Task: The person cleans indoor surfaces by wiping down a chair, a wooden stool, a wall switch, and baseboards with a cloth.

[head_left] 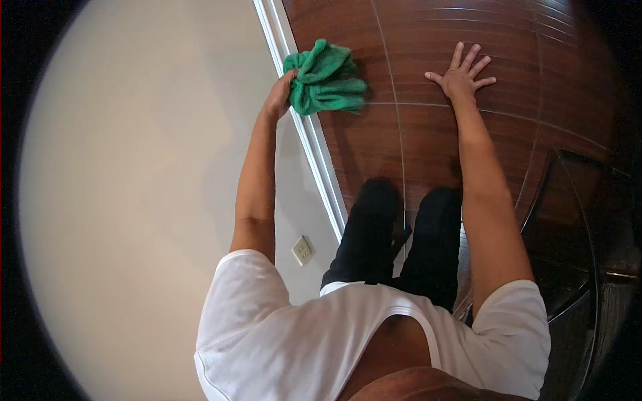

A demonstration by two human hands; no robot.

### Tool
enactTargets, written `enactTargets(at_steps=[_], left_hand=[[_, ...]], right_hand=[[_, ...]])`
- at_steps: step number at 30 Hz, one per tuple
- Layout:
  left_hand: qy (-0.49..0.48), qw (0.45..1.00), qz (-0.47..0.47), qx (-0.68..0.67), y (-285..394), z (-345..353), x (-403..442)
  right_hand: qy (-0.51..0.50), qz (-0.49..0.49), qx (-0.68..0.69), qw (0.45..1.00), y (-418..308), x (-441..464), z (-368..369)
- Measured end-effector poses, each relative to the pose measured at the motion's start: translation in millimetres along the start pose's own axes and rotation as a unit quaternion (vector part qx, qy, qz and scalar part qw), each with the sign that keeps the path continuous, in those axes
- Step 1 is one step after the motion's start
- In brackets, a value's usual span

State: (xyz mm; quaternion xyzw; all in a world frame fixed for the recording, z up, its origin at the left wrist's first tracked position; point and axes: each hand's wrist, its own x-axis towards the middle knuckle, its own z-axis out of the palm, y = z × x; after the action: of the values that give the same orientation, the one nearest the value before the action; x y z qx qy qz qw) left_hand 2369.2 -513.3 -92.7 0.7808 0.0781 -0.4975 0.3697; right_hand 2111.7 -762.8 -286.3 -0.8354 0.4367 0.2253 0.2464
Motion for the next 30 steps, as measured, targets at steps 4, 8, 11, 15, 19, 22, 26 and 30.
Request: enactTargets(at_steps=[4,8,11,15,19,22,26,30], left_hand=[[0.119,0.986,0.001,0.119,14.6,20.2,23.5],[0.032,0.937,0.191,0.291,-44.7,-2.9,131.2],[0.03,0.873,0.189,0.448,-44.8,51.9,123.0],[0.079,0.846,0.085,0.52,-54.2,104.4,153.5],[0.096,0.862,0.059,0.494,-62.2,111.5,142.6],[0.117,0.862,0.096,0.485,-60.0,110.4,144.4],[0.106,0.873,0.115,0.463,-53.6,106.3,139.2],[0.089,0.889,0.131,0.431,-51.7,100.6,133.4]], right_hand=[[-0.005,0.006,0.007,1.0,0.7,0.6,2.5],[-0.003,0.012,0.002,1.0,1.0,-2.0,-2.2],[-0.002,0.017,0.002,1.0,-1.9,-5.3,-3.9],[-0.007,0.023,0.0,1.0,-2.8,-4.4,-4.1],[0.063,-0.002,0.023,0.998,1.8,-11.3,1.1],[-0.014,0.052,-0.008,0.999,-11.5,-11.6,-17.7],[-0.036,0.066,-0.015,0.997,-16.6,-13.0,-23.5],[-0.03,0.07,-0.024,0.997,-20.8,-15.8,-28.7]])
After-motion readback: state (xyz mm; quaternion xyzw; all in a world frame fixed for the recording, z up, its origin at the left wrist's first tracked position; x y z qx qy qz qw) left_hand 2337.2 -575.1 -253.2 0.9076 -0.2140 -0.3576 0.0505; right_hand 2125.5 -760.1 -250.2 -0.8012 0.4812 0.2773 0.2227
